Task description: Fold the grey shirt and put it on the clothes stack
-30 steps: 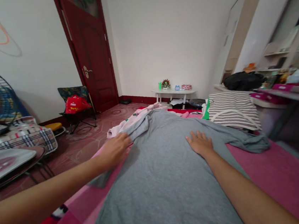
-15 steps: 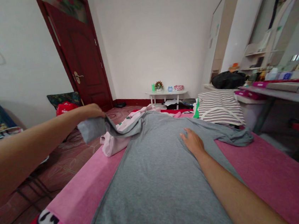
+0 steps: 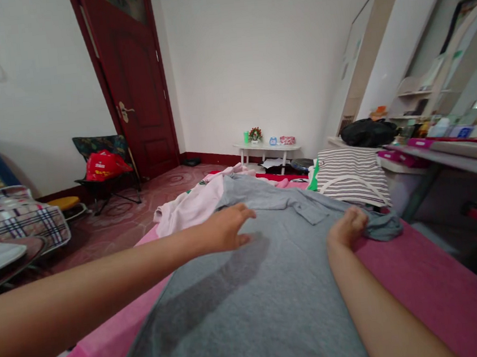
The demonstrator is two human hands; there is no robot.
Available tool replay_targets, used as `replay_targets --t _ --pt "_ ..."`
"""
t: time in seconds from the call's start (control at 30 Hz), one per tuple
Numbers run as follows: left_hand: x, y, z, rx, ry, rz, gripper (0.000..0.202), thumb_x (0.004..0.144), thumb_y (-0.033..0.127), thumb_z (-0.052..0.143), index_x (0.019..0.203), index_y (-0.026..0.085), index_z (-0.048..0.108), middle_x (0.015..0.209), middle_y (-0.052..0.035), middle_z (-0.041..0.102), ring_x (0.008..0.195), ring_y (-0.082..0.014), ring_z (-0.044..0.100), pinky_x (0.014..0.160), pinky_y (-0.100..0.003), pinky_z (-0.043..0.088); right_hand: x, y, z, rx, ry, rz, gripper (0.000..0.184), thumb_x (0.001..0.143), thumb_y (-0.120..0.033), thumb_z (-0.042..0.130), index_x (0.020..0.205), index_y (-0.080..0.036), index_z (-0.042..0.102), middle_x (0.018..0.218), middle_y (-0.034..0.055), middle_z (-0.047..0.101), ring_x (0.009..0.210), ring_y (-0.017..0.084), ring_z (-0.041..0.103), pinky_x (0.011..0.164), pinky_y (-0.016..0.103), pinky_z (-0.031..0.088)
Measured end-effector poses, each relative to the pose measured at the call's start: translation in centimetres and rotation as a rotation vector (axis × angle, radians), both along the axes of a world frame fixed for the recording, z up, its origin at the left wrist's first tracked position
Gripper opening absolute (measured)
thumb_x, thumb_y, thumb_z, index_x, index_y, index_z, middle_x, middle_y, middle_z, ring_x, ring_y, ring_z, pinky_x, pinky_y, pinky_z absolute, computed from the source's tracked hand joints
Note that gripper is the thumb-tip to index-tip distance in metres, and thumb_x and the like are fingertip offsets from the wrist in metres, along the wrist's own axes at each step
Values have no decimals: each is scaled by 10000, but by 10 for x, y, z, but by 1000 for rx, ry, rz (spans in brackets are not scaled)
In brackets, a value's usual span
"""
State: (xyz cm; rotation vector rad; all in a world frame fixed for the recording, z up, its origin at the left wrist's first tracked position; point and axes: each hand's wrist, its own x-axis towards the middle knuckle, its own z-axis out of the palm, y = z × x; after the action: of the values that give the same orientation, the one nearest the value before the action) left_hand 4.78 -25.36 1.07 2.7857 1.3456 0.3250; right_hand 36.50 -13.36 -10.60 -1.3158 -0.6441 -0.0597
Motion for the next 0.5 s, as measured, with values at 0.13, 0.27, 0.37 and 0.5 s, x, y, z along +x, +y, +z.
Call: replay_targets --t 0.13,0.27,0.37,0.5 --pt "-73 -23 -36 -24 195 396 419 780 330 577 1142 126 523 1120 -145 585 1038 -263 574 876 -352 448 -28 -5 6 36 -343 145 277 755 -245 444 976 -162 587 1021 108 605 931 232 583 914 418 442" --pt "-119 -53 -46 -266 208 563 457 760 553 541 1000 167 596 964 -109 647 879 -271 613 731 -343 447 -73 -5 9 -56 -560 567 278 752 -152 421 919 -173 642 1088 96 578 792 169 610 787 329 503" --pt "-132 -76 -49 -405 150 550 446 697 616 565 806 189 630 826 -59 651 753 -239 604 620 -300 399 -105 -1 9 -342 -837 732 253 759 -130 475 849 -190 705 1276 95 510 849 175 628 872 359 478" --pt "-132 -100 -50 -629 7 501 312 665 499 620 751 200 626 743 7 628 685 -176 575 550 -243 364 -137 8 14 -713 -1098 709 233 786 -182 549 936 -204 726 1459 95 371 1021 282 609 893 437 463"
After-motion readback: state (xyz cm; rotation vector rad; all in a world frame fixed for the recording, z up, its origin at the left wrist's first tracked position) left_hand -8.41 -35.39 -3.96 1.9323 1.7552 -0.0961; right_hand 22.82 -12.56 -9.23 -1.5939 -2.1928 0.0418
